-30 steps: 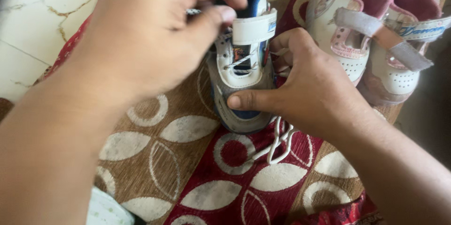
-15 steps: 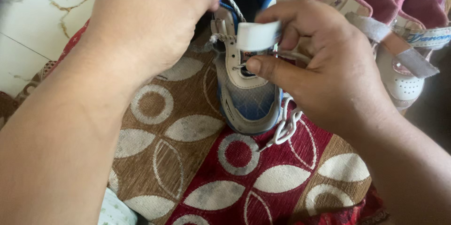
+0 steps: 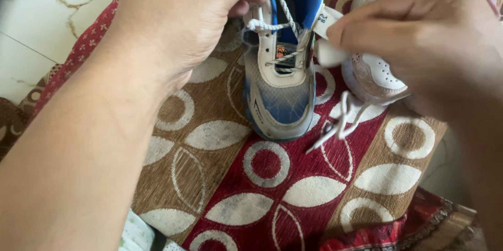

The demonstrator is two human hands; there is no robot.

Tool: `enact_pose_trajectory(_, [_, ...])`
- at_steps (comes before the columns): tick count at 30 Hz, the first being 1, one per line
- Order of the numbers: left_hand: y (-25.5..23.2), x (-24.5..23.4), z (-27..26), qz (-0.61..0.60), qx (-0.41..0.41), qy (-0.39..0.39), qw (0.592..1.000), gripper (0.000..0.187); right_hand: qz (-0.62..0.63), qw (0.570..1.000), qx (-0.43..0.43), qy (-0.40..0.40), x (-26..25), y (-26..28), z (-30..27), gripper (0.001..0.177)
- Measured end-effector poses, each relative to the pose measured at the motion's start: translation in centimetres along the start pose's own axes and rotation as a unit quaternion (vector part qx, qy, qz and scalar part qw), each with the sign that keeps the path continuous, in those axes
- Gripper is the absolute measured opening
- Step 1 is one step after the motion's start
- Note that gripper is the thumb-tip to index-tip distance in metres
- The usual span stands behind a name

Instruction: The person threads white laces through the eyelets of a blue and white child's sneaker, pulling them tight and adjusting the fit. They then tie the laces into a knot.

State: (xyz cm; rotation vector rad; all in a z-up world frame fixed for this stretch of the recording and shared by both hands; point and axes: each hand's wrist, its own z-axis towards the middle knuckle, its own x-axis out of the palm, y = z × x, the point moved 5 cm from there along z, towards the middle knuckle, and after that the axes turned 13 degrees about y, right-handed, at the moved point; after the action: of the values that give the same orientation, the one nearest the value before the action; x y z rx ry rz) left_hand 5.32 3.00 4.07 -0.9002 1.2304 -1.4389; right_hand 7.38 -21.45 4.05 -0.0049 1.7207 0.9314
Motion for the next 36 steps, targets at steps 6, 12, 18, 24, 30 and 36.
enact_pose_trajectory(6, [-0.6, 0.1, -0.5, 0.061, 0.008, -0.004, 0.998, 0.011, -0.058, 0.998, -0.026, -0.012, 0.1, 2.6, 0.3, 0.014])
enact_pose_trajectory(12, [-0.9, 0.5, -0.4, -0.041, -0.002, 0.005, 0.999, 0.01, 0.031, 0.994, 0.091, -0.048, 1.0, 4.5, 0.4, 0.01])
enact_pose_trajectory(18, [-1.1, 0.3, -1.8, 0.013, -0.086, -0.041, 0.995, 0.008, -0.071, 0.99, 0.111, -0.045, 1.8, 6.0, 0.5, 0.006])
enact_pose_trajectory(24, [-1.9, 0.4, -2.0, 0.095, 0.053, -0.034, 0.993, 0.007, 0.007, 0.991, 0.105, -0.076, 2.2, 5.2, 0.6, 0.007])
enact_pose_trajectory(30, [-3.1, 1.7, -2.8, 0.502, 0.241, -0.019, 0.83, 0.015, -0.016, 0.994, 0.034, -0.102, 1.9, 5.3, 1.4, 0.009])
enact_pose_trajectory(36, [-1.1, 0.9, -1.5, 0.528, 0.042, 0.035, 0.847, 0.002, -0.024, 0.993, 0.101, -0.062, 1.9, 4.4, 1.7, 0.018])
